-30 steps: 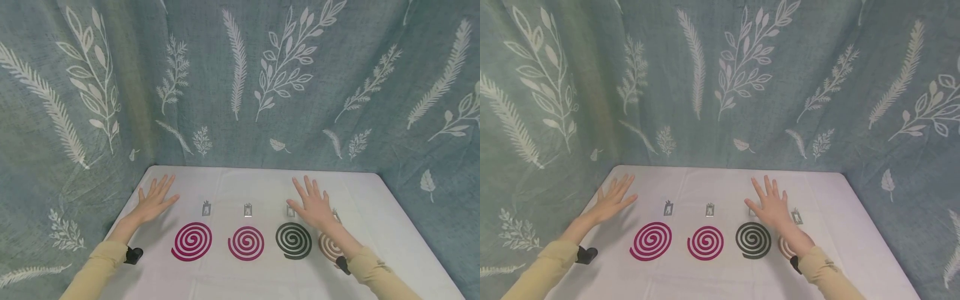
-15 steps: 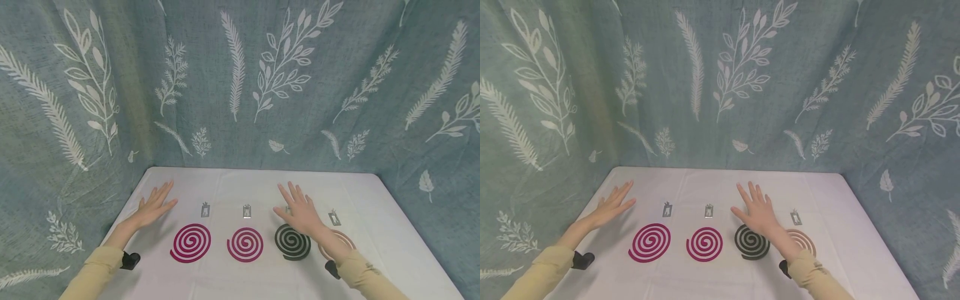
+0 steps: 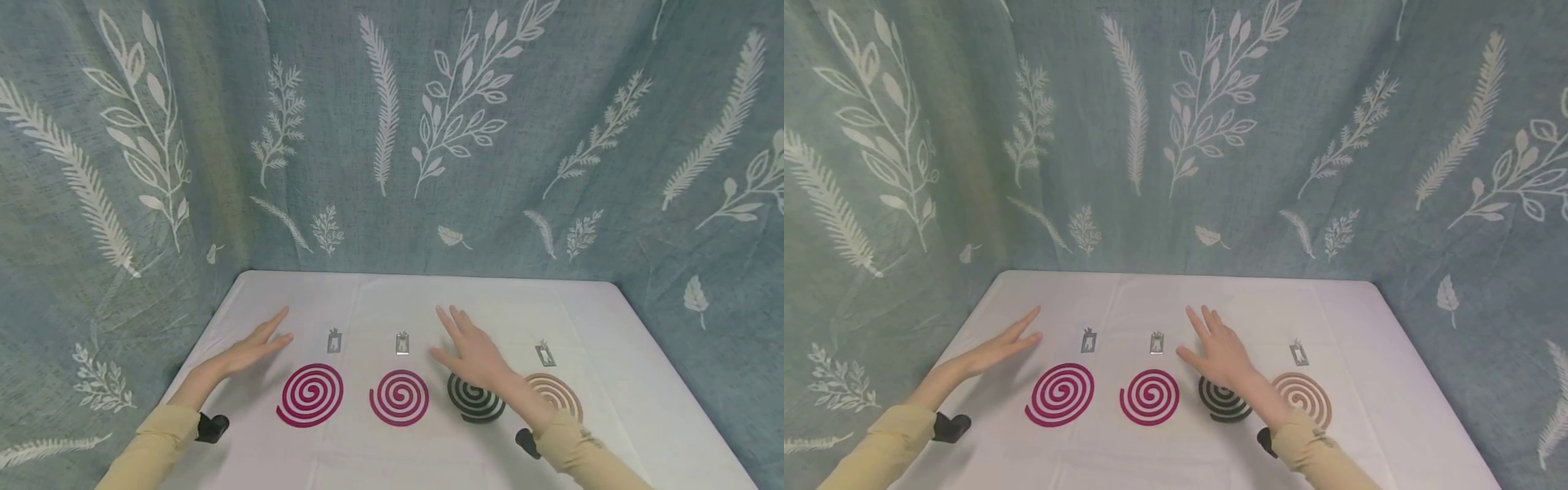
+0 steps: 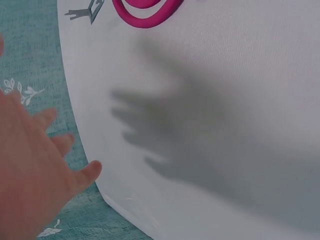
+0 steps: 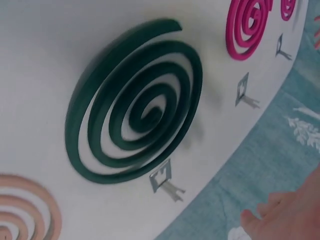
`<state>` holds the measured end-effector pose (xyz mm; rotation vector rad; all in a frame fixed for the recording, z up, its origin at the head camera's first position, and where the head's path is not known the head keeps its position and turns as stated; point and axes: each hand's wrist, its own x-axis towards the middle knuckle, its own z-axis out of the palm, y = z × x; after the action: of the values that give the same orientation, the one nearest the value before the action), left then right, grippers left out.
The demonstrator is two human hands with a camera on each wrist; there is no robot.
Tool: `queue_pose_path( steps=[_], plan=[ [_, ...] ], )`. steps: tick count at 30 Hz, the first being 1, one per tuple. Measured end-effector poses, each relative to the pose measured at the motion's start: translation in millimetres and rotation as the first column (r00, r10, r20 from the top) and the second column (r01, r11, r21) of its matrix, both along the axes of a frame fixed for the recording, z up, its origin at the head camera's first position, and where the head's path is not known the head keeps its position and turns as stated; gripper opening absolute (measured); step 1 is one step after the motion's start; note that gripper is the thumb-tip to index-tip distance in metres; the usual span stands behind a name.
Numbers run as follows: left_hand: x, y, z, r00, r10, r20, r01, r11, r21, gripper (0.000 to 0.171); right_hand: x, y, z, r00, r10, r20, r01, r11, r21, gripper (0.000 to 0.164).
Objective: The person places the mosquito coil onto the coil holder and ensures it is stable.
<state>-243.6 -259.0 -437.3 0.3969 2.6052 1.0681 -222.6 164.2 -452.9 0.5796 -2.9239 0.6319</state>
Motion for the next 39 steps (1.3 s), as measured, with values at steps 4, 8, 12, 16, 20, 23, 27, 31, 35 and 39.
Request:
queue_pose_path(
  steps=[4,8,12,16,20,23,27,31,35,39],
  plan=[
    [-0.4,0,-3.2,0.998,-0.039,0.054,0.036,0.998,0.052,0.077,1.2,-10,-0.1,0.998,0.001,0.069,0.001,1.0,-0.02,0.078],
    [-0.7,-1,-5.6,0.994,-0.06,0.094,0.054,0.997,0.063,0.08,2.5,-19,-0.1,0.992,0.022,0.127,-0.011,0.996,-0.089,0.078],
    [0.6,-2,-8.1,0.993,-0.081,0.085,0.078,0.996,0.044,0.081,3.8,-29,-1.6,0.984,0.057,0.17,-0.032,0.989,-0.147,0.079],
    [1.7,-5,-12.0,0.992,-0.117,0.054,0.117,0.993,0.007,0.08,4.9,-38,-4.4,0.977,0.087,0.197,-0.055,0.985,-0.164,0.082],
    [3.2,-5,-15.9,0.986,-0.168,0.015,0.169,0.986,-0.007,0.079,5.3,-48,-9.0,0.971,0.126,0.206,-0.088,0.979,-0.181,0.082],
    [3.5,-7,-18.9,0.976,-0.216,-0.005,0.216,0.976,0.013,0.074,6.2,-54,-11.7,0.965,0.15,0.216,-0.107,0.974,-0.198,0.081],
    [2.1,-11,-22.9,0.96,-0.278,-0.001,0.278,0.959,0.058,0.067,7.1,-63,-14.2,0.958,0.176,0.226,-0.128,0.969,-0.213,0.08],
    [1.0,-14,-26.3,0.951,-0.308,-0.004,0.307,0.95,0.058,0.063,7.4,-74,-17.7,0.952,0.185,0.244,-0.134,0.968,-0.211,0.079],
    [0.3,-18,-30.0,0.948,-0.317,-0.016,0.318,0.947,0.052,0.06,7.8,-84,-23.7,0.946,0.19,0.261,-0.139,0.97,-0.201,0.078],
    [-0.3,-21,-34.7,0.944,-0.33,-0.016,0.33,0.941,0.07,0.057,8.9,-94,-28.9,0.942,0.201,0.269,-0.15,0.969,-0.196,0.076]
  ],
)
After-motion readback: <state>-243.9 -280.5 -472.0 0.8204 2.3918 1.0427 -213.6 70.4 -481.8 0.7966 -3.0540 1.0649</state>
